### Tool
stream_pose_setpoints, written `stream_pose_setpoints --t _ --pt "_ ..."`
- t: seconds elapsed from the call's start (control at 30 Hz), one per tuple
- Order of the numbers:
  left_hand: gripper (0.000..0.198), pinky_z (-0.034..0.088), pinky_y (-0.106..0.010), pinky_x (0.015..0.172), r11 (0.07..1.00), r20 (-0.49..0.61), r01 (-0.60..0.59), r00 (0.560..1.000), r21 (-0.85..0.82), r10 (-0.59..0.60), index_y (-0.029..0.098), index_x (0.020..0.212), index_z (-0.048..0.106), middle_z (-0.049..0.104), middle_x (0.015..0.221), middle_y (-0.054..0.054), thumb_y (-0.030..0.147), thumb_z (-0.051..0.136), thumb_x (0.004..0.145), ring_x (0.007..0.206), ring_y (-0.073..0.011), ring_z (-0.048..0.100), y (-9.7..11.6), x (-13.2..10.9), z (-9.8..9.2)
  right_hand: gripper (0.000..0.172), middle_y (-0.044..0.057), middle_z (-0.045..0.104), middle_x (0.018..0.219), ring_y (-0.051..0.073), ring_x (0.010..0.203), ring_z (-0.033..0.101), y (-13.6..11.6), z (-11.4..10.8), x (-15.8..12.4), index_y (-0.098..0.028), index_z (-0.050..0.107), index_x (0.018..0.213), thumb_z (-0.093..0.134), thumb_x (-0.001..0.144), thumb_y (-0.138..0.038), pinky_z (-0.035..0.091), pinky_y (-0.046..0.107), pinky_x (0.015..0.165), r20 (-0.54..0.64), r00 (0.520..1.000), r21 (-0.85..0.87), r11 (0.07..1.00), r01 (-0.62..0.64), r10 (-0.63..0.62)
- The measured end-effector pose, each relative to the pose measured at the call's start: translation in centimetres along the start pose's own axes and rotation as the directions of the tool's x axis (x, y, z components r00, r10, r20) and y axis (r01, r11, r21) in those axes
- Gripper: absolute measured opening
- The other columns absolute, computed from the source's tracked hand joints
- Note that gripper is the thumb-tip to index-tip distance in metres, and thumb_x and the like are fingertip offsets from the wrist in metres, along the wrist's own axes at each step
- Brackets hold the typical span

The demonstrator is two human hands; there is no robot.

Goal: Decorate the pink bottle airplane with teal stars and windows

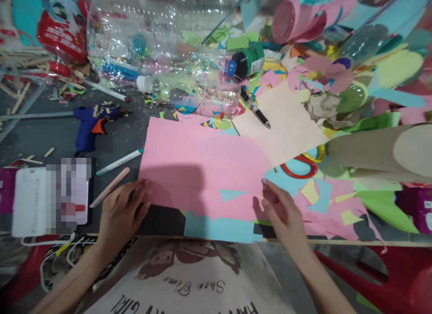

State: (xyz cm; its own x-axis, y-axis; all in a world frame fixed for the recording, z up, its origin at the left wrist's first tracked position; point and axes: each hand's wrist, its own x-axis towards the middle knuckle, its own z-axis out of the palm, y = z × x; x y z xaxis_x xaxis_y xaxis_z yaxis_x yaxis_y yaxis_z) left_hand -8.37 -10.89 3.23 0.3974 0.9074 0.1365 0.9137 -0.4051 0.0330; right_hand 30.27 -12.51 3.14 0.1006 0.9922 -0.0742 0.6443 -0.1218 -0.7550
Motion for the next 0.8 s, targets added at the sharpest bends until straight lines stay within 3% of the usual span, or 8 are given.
stream_pose_setpoints --t 0.07,0.13,0.27,0.4,0.53,0.6,0.67,0.8 --pt "0.056 0.047 -0.039 0.085 1.000 -0.006 -0.010 1.000 0.020 0.010 0.019 0.151 0.038 0.069 0.117 -0.014 0.023 0.051 0.097 0.107 -0.0296 0.063 0.1 0.1 -0.1 0.034 0.004 0.072 0.092 0.019 0.073 0.070 -0.2 0.0 0.8 -0.027 0.065 0.122 0.064 0.090 -0.039 0.062 0.037 0.065 -0.003 0.979 0.270 0.942 -0.197 0.206" --pt "0.050 0.049 -0.040 0.083 0.999 -0.021 -0.025 0.999 0.021 0.026 0.016 0.146 0.045 0.070 0.115 -0.015 0.021 0.052 0.096 0.106 -0.0303 0.064 0.0 0.2 0.0 0.033 0.000 0.068 0.076 0.016 0.057 0.066 -0.6 0.0 2.0 -0.027 0.068 0.112 0.071 0.083 -0.042 0.059 0.033 0.055 0.100 0.924 0.486 0.792 -0.369 0.369" --pt "0.031 0.053 -0.041 0.084 0.997 -0.068 -0.055 0.996 -0.053 0.051 0.018 0.126 0.060 0.072 0.113 -0.013 0.019 0.050 0.096 0.105 -0.0291 0.065 -1.1 0.7 0.2 0.031 -0.001 0.061 0.054 0.015 0.045 0.059 -2.3 0.2 4.3 -0.022 0.065 0.073 0.077 0.075 -0.051 0.046 0.027 0.041 0.426 0.775 0.504 0.589 -0.632 0.467" --pt "0.022 0.056 -0.042 0.091 0.974 -0.143 -0.112 0.986 -0.199 0.084 0.021 0.107 0.067 0.074 0.105 -0.009 0.014 0.053 0.094 0.105 -0.0252 0.068 -2.1 1.6 0.0 0.039 0.003 0.064 0.049 0.014 0.041 0.056 -3.6 0.4 5.2 -0.020 0.066 0.065 0.081 0.069 -0.055 0.040 0.025 0.037 0.534 0.743 0.443 0.614 -0.653 0.404" --pt "0.019 0.059 -0.027 0.074 0.874 -0.241 -0.138 0.970 -0.466 0.025 0.022 0.094 0.068 0.073 0.090 -0.003 0.010 0.052 0.092 0.082 -0.0151 0.070 -1.5 3.0 -0.5 0.037 0.004 0.068 0.053 0.015 0.046 0.061 -2.9 -0.3 4.7 -0.019 0.071 0.062 0.088 0.060 -0.053 0.047 0.026 0.044 0.437 0.775 0.522 0.573 -0.632 0.457" --pt "0.020 0.057 -0.023 0.070 0.746 -0.172 -0.124 0.985 -0.655 0.013 0.020 0.086 0.068 0.074 0.087 -0.004 0.012 0.051 0.094 0.077 -0.0130 0.070 -0.5 3.8 -0.5 0.037 0.005 0.068 0.053 0.017 0.048 0.062 -2.4 -0.8 4.2 -0.020 0.071 0.058 0.089 0.058 -0.053 0.049 0.028 0.045 0.383 0.784 0.547 0.565 -0.618 0.488" --pt "0.021 0.059 -0.027 0.078 0.550 0.032 0.020 0.999 -0.835 0.012 0.020 0.090 0.071 0.076 0.096 -0.007 0.024 0.051 0.097 0.088 -0.0166 0.073 0.7 4.9 -0.2 0.036 0.004 0.068 0.053 0.018 0.048 0.062 -2.1 -1.0 3.6 -0.022 0.070 0.057 0.089 0.057 -0.053 0.050 0.030 0.045 0.360 0.788 0.573 0.549 -0.609 0.499" --pt "0.056 0.057 -0.034 0.092 -0.124 0.401 0.409 0.912 -0.904 0.080 0.023 0.125 0.064 0.071 0.124 -0.013 0.061 0.067 0.084 0.112 -0.0250 0.069 3.7 7.8 0.8 0.036 0.005 0.072 0.060 0.022 0.052 0.065 -2.6 0.2 2.2 -0.022 0.071 0.065 0.083 0.065 -0.056 0.054 0.034 0.049 0.366 0.812 0.588 0.563 -0.581 0.456"
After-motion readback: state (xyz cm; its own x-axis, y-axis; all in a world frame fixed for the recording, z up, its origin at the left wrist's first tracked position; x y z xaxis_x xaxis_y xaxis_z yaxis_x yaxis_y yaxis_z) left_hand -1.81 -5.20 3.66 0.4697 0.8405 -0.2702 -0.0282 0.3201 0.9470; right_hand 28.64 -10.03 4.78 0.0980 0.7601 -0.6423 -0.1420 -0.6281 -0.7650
